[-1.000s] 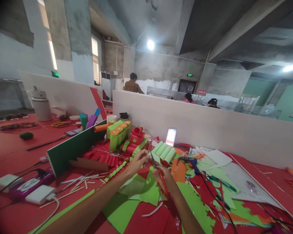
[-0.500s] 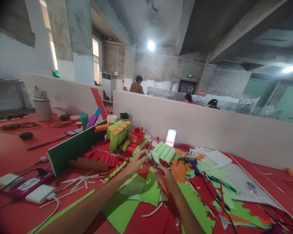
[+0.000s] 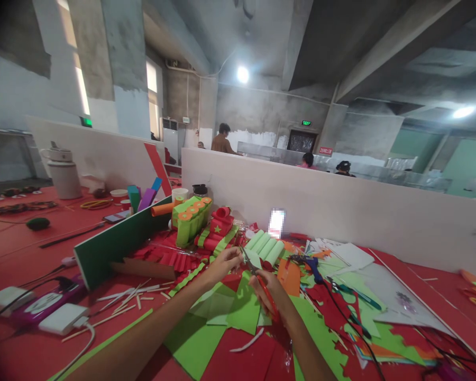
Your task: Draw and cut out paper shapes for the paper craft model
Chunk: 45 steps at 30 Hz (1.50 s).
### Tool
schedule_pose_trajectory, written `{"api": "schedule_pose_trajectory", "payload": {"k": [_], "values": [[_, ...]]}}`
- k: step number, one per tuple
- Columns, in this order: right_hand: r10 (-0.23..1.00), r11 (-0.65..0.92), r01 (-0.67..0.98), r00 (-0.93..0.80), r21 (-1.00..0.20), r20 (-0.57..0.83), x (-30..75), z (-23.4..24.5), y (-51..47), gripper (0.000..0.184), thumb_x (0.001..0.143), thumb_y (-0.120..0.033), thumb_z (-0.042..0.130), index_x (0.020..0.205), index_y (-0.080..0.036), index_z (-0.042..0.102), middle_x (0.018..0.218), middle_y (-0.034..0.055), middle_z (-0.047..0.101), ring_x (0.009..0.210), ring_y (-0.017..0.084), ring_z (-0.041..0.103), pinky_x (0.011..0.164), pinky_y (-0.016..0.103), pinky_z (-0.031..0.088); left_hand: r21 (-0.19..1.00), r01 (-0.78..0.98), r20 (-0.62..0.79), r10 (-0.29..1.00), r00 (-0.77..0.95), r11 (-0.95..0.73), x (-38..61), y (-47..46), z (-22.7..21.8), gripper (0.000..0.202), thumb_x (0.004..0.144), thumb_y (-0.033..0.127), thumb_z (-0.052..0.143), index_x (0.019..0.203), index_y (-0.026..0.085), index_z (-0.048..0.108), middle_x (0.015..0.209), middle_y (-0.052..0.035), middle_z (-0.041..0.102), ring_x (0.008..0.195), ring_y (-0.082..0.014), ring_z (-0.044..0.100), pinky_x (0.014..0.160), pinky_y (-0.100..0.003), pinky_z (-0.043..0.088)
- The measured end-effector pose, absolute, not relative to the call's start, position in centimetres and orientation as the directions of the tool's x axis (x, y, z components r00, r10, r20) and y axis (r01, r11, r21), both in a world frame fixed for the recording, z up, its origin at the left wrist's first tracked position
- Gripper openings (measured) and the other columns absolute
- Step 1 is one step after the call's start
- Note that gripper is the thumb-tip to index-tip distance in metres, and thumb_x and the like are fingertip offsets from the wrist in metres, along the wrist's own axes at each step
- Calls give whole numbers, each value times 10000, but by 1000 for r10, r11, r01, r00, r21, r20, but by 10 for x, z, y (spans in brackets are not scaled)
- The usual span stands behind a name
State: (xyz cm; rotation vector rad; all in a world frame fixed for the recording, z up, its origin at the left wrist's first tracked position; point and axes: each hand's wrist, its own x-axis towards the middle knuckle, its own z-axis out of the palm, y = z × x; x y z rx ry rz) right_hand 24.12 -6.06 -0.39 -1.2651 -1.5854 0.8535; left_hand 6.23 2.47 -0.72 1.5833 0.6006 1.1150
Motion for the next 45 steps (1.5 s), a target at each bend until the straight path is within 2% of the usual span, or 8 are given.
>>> {"api": "schedule_pose_trajectory", "payload": {"k": [3, 7, 13, 18, 22, 26, 36, 45], "values": [[968, 234, 330, -163, -914, 189, 244, -2, -58, 467, 774, -649, 622, 684, -193, 567, 498, -33, 460, 380, 87, 390, 341, 199, 293, 940, -159, 341, 827, 447, -301, 63, 24, -7, 201, 811, 334, 598, 728, 170, 516, 564, 53, 526, 493, -87, 492, 537, -211, 371], [969, 233, 268, -146, -935, 199, 244, 7, -62, 451, 773, -631, 643, 723, -193, 547, 502, -67, 414, 361, 62, 354, 326, 173, 282, 950, -164, 311, 832, 459, -264, 64, 20, -3, 216, 797, 349, 620, 740, 175, 506, 558, 58, 527, 473, -83, 490, 521, -208, 377], [965, 216, 126, -179, -968, 192, 239, 16, -71, 459, 849, -662, 523, 845, -202, 525, 518, -86, 433, 307, 38, 318, 289, 152, 287, 952, -178, 304, 831, 466, -249, 63, 17, 0, 302, 814, 440, 631, 775, 176, 491, 680, 5, 626, 538, -100, 571, 536, -215, 412], [983, 182, 183, -52, -966, 176, 238, 6, -60, 415, 788, -595, 635, 892, -207, 532, 513, -89, 476, 296, 53, 367, 279, 157, 321, 942, -195, 333, 806, 489, -271, 64, 17, -1, 368, 784, 497, 676, 806, 166, 516, 708, -13, 637, 562, -107, 579, 560, -230, 440], [986, 146, 238, 40, -960, 160, 243, -2, -51, 407, 744, -523, 692, 957, -210, 543, 595, -54, 569, 365, 89, 484, 299, 167, 373, 937, -86, 328, 771, 546, -337, 65, 10, 1, 389, 779, 525, 673, 834, 151, 583, 730, -6, 605, 591, -110, 571, 568, -231, 438], [977, 181, 281, 59, -942, 205, 247, -6, -46, 410, 702, -468, 736, 951, -214, 531, 621, -49, 570, 443, 137, 574, 332, 193, 426, 918, -1, 307, 710, 634, -397, 67, 2, 2, 348, 832, 502, 619, 861, 155, 614, 776, -18, 611, 635, -121, 573, 580, -232, 434], [979, 191, 221, 29, -956, 202, 241, 4, -55, 377, 707, -437, 721, 940, -215, 526, 606, -60, 566, 394, 102, 503, 342, 197, 422, 942, -6, 273, 759, 592, -334, 68, 0, 3, 284, 805, 373, 661, 967, 170, 546, 706, 23, 557, 632, -134, 568, 551, -225, 413], [954, 254, 188, 112, -949, 278, 241, -1, -53, 328, 726, -404, 711, 923, -219, 525, 662, -45, 594, 446, 98, 529, 401, 194, 440, 939, 25, 260, 758, 598, -342, 70, 5, -4, 253, 848, 404, 603, 805, 156, 578, 712, 4, 565, 614, -119, 567, 571, -222, 423]]}}
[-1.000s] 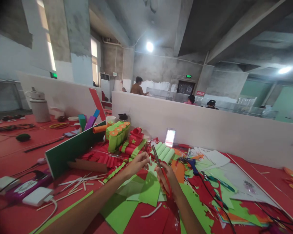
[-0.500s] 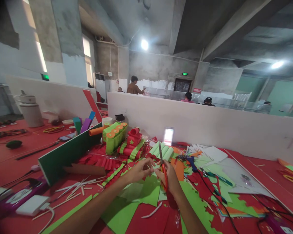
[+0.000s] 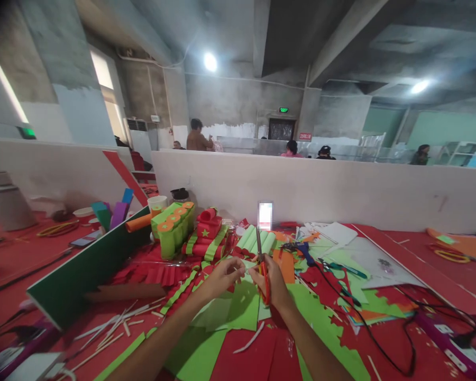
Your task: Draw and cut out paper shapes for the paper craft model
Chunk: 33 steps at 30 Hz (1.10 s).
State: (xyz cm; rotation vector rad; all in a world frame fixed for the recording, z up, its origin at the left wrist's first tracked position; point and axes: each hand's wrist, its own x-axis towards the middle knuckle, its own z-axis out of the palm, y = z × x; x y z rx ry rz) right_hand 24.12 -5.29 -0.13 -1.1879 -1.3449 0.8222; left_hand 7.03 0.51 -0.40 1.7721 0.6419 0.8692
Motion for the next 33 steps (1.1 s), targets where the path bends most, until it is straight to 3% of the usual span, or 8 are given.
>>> {"api": "schedule_pose_trajectory", "payload": {"k": [16, 26, 33], "values": [[937, 276, 121, 187, -954, 295, 234, -5, -54, 349, 741, -407, 712, 956, -214, 515, 701, -50, 585, 424, 82, 507, 379, 187, 434, 951, -11, 261, 784, 563, -309, 73, -2, 3, 190, 831, 358, 575, 790, 178, 530, 712, 11, 576, 599, -120, 565, 584, -229, 427], [933, 286, 147, 183, -947, 310, 233, -10, -51, 364, 736, -426, 709, 966, -220, 517, 669, -58, 577, 406, 86, 494, 373, 196, 427, 953, -40, 269, 780, 565, -300, 72, 3, 0, 266, 818, 433, 598, 785, 175, 542, 718, 17, 558, 590, -120, 566, 571, -232, 430], [931, 283, 167, 189, -945, 312, 233, -6, -53, 325, 746, -407, 701, 948, -225, 522, 675, -47, 584, 406, 96, 507, 364, 208, 433, 957, -22, 250, 778, 576, -291, 71, 0, 2, 177, 807, 345, 594, 774, 178, 545, 717, 18, 565, 605, -120, 570, 604, -235, 440]]}}
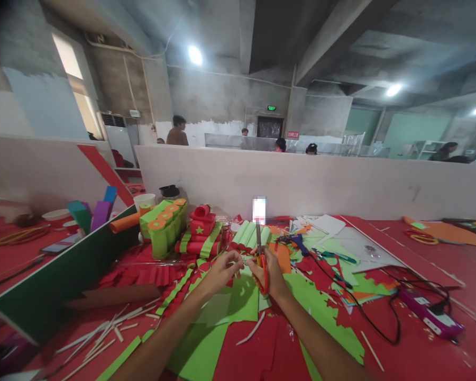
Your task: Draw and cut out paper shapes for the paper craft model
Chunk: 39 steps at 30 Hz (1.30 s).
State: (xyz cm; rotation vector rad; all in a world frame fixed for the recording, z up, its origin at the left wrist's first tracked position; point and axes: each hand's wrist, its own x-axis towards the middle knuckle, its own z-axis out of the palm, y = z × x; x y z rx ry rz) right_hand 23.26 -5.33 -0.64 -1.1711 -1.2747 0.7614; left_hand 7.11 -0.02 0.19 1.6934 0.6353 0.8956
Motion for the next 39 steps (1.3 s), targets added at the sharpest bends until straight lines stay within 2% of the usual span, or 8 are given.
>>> {"api": "schedule_pose_trajectory", "payload": {"k": [10, 13, 17, 20, 26, 30, 35, 39], "values": [[940, 277, 180, 151, -944, 305, 240, -11, -48, 405, 720, -441, 744, 976, -222, 519, 674, -49, 592, 400, 90, 500, 372, 199, 425, 953, -40, 271, 787, 554, -299, 74, 2, -5, 172, 816, 338, 578, 775, 176, 536, 707, 24, 549, 586, -114, 564, 583, -228, 421], [963, 239, 132, 99, -962, 252, 238, -9, -51, 432, 783, -548, 655, 1014, -212, 512, 651, -46, 589, 384, 80, 454, 366, 194, 411, 952, -68, 293, 818, 495, -299, 71, 7, -4, 158, 823, 325, 571, 782, 178, 531, 706, 20, 564, 596, -115, 573, 577, -222, 422], [966, 258, 112, -34, -960, 255, 236, -7, -56, 486, 868, -654, 480, 1076, -215, 496, 771, 1, 626, 432, 66, 434, 392, 176, 402, 943, -169, 330, 873, 360, -286, 65, 14, 3, 185, 814, 346, 587, 769, 180, 517, 698, 22, 564, 598, -112, 586, 552, -208, 426], [959, 277, 200, -124, -940, 256, 237, -7, -60, 470, 894, -646, 455, 1090, -220, 493, 772, -6, 609, 454, 63, 422, 413, 170, 396, 929, -264, 326, 912, 249, -260, 62, 16, 9, 217, 784, 361, 622, 749, 182, 503, 650, 38, 532, 578, -105, 574, 527, -195, 421], [949, 311, 430, -180, -847, 257, 237, -7, -63, 343, 872, -516, 605, 1038, -224, 534, 741, -32, 559, 524, 83, 445, 448, 172, 404, 904, -377, 263, 957, 119, -201, 59, 16, 16, 223, 755, 376, 640, 771, 192, 513, 669, 37, 561, 625, -114, 593, 541, -191, 439], [939, 342, 470, -201, -814, 278, 235, -8, -62, 307, 869, -485, 620, 1004, -217, 554, 738, -27, 550, 582, 107, 484, 485, 189, 444, 903, -384, 257, 959, 124, -192, 64, 14, 15, 229, 746, 373, 650, 765, 193, 510, 659, 44, 549, 611, -110, 595, 530, -186, 431], [954, 293, 400, -183, -869, 237, 233, -13, -58, 382, 897, -568, 525, 993, -200, 564, 664, -29, 542, 468, 91, 432, 407, 188, 390, 918, -345, 268, 948, 172, -197, 73, 3, 12, 197, 773, 345, 627, 765, 189, 507, 667, 39, 554, 610, -108, 601, 531, -186, 428], [960, 275, 356, -156, -893, 234, 231, -16, -58, 463, 899, -627, 472, 1038, -196, 566, 679, -9, 583, 410, 86, 423, 370, 196, 362, 919, -345, 280, 931, 234, -189, 78, -6, 11, 196, 800, 342, 603, 756, 191, 488, 675, 43, 537, 597, -106, 598, 543, -198, 444]]}}
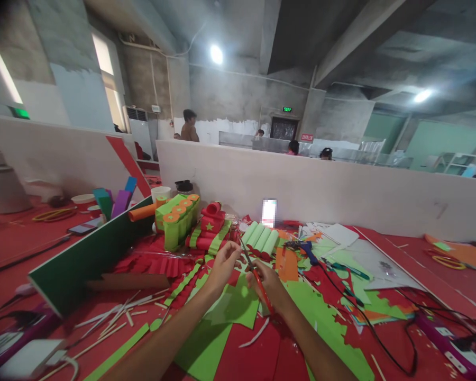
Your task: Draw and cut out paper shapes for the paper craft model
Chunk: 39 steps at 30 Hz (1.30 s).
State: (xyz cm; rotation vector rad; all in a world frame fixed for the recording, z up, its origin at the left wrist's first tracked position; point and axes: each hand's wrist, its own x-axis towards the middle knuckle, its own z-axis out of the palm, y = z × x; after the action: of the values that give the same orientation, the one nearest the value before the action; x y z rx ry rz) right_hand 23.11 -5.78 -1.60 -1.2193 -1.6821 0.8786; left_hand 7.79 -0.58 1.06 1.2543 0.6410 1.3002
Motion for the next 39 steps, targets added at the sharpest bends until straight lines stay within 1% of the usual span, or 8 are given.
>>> {"api": "schedule_pose_trajectory", "payload": {"k": [4, 8, 12, 18, 25, 34, 37, 39], "values": [[957, 283, 329, -164, -901, 241, 231, -18, -57, 514, 886, -662, 462, 1080, -196, 559, 661, -12, 582, 383, 86, 421, 362, 199, 364, 916, -359, 277, 929, 246, -179, 79, -8, 11, 201, 800, 340, 606, 753, 189, 482, 682, 40, 532, 601, -105, 598, 555, -200, 451], [960, 268, 314, -164, -911, 226, 230, -20, -57, 551, 879, -691, 437, 1090, -195, 557, 694, 3, 607, 375, 84, 424, 359, 207, 390, 918, -357, 267, 933, 239, -171, 78, -7, 11, 200, 808, 343, 600, 753, 188, 485, 677, 38, 535, 597, -105, 597, 547, -197, 446], [960, 271, 299, -159, -915, 232, 229, -18, -59, 533, 887, -675, 448, 1110, -202, 547, 725, 3, 611, 378, 70, 400, 373, 205, 409, 912, -376, 271, 931, 246, -166, 78, -7, 9, 201, 809, 347, 611, 767, 190, 492, 678, 37, 540, 605, -107, 602, 548, -195, 449], [957, 275, 303, -172, -913, 232, 228, -14, -61, 523, 871, -684, 470, 1061, -205, 554, 664, -12, 598, 364, 72, 387, 357, 199, 385, 907, -396, 258, 933, 251, -144, 79, -7, 10, 226, 787, 360, 633, 755, 195, 482, 673, 42, 539, 576, -105, 597, 523, -193, 445], [953, 291, 291, -167, -911, 251, 229, -20, -57, 485, 875, -676, 472, 979, -208, 546, 657, -13, 592, 370, 78, 412, 357, 199, 394, 905, -406, 245, 937, 249, -129, 79, -6, 11, 233, 771, 365, 642, 750, 197, 481, 660, 41, 540, 577, -113, 596, 522, -201, 454], [960, 253, 295, -191, -921, 203, 232, -22, -53, 575, 839, -729, 465, 1069, -211, 560, 680, 6, 623, 383, 91, 431, 379, 224, 418, 914, -385, 237, 940, 246, -130, 79, -5, 10, 221, 776, 365, 623, 766, 199, 477, 672, 46, 539, 580, -103, 590, 524, -191, 431], [957, 270, 306, -189, -913, 219, 231, -21, -54, 588, 840, -733, 458, 1073, -202, 553, 673, 0, 614, 376, 86, 427, 377, 220, 416, 914, -381, 242, 938, 248, -135, 78, -5, 11, 219, 776, 363, 621, 766, 200, 475, 671, 46, 538, 584, -105, 592, 531, -194, 436], [955, 285, 308, -171, -908, 242, 230, -20, -55, 566, 848, -724, 457, 1041, -201, 553, 669, -6, 603, 365, 77, 411, 364, 209, 398, 916, -375, 246, 938, 245, -143, 78, -5, 11, 221, 776, 364, 622, 762, 199, 476, 663, 45, 536, 587, -108, 592, 532, -196, 438]]}}
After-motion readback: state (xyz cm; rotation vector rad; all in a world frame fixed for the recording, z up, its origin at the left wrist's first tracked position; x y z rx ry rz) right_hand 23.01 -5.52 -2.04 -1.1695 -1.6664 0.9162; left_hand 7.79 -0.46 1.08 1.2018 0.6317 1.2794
